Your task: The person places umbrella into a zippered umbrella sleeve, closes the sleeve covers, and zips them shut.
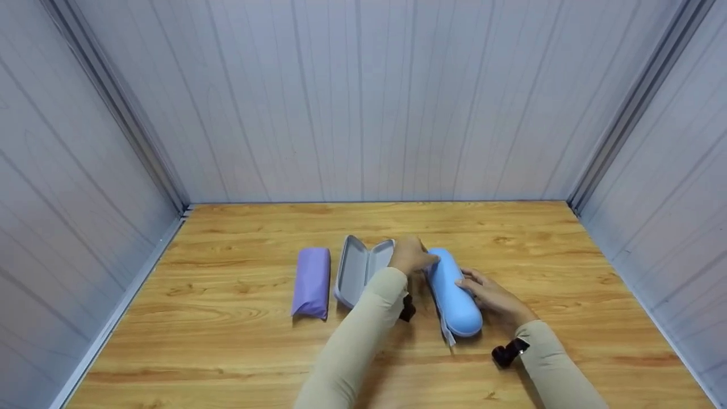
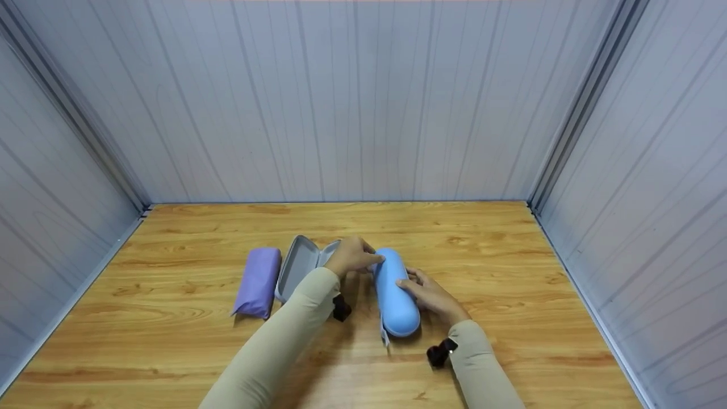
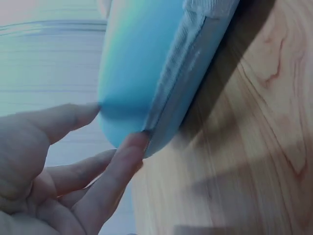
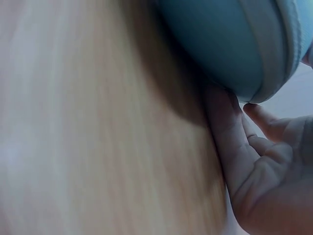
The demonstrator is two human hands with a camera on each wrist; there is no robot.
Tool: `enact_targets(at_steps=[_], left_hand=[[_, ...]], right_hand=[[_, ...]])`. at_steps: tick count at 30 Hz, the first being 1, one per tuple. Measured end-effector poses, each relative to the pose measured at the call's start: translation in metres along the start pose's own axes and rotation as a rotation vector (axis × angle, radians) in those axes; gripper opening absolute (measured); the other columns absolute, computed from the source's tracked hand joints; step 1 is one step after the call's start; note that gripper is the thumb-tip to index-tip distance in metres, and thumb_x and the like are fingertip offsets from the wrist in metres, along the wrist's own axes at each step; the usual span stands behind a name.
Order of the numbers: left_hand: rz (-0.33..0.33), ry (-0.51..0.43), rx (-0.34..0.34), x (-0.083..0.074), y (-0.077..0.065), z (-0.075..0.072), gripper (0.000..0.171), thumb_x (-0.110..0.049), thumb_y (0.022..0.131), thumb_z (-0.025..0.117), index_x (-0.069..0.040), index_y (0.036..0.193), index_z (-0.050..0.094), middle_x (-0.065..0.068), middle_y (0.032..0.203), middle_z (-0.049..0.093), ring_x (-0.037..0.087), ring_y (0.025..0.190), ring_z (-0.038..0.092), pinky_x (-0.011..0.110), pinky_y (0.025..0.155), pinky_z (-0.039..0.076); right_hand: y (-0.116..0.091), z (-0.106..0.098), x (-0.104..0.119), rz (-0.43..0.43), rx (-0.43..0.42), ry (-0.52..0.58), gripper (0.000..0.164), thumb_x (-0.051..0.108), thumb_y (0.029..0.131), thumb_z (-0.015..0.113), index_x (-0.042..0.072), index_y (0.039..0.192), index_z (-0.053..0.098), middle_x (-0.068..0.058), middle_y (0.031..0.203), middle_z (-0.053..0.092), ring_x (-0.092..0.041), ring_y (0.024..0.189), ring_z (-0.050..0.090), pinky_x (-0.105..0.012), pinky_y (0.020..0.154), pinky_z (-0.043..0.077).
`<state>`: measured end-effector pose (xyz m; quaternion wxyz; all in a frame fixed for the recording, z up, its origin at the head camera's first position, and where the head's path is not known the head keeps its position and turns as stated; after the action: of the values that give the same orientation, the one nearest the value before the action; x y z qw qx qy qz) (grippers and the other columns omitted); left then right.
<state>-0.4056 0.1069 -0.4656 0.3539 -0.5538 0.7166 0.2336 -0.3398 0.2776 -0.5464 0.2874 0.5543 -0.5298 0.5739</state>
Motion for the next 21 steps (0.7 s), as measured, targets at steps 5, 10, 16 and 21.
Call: enact_targets(at_steps=[5,10,16,21], left_hand=[[-0.059,-0.09,0.129,0.006,-0.011,0.008,0.024,-0.019,0.089,0.077,0.005,0.084,0.074,0.023,0.09,0.072,0.034,0.08,0.072,0.042,0.073,0.06],[-0.082,-0.166,0.2,0.012,-0.02,0.017,0.042,-0.021,0.089,0.076,-0.011,0.057,0.05,0.026,0.08,0.07,0.038,0.079,0.072,0.046,0.075,0.059],[-0.122,-0.33,0.221,0.015,-0.026,0.025,0.034,-0.017,0.09,0.075,0.002,0.106,0.053,0.015,0.089,0.06,0.039,0.085,0.069,0.045,0.074,0.059],[-0.133,-0.344,0.203,0.013,-0.026,0.029,0.063,-0.018,0.091,0.073,0.007,0.139,0.041,0.022,0.113,0.059,0.037,0.087,0.066,0.046,0.072,0.059]], right_hand=[[0.0,-0.001,-0.001,0.006,-0.006,0.009,0.078,0.044,0.102,0.055,0.006,0.159,0.017,-0.025,0.157,0.028,-0.043,0.141,0.032,-0.056,0.11,0.032],[-0.001,0.0,-0.004,0.028,0.009,0.039,0.08,0.045,0.102,0.055,0.008,0.16,0.015,-0.024,0.159,0.025,-0.042,0.143,0.029,-0.056,0.111,0.031],[0.0,0.0,-0.002,0.01,-0.003,0.011,0.078,0.046,0.103,0.053,0.007,0.159,0.017,-0.025,0.154,0.033,-0.038,0.134,0.043,-0.049,0.105,0.041],[0.001,-0.001,0.001,-0.002,-0.01,0.01,0.078,0.045,0.104,0.051,0.003,0.159,0.015,-0.025,0.149,0.039,-0.03,0.119,0.053,-0.041,0.094,0.048]])
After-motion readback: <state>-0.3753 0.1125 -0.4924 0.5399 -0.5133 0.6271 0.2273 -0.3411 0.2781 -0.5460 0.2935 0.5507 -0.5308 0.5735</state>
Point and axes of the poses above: each hand's wrist, its own y-axis towards the middle knuckle, its own z-axis out of the palm, x = y × z, the point moved 8 cm from there along y, towards the middle knuckle
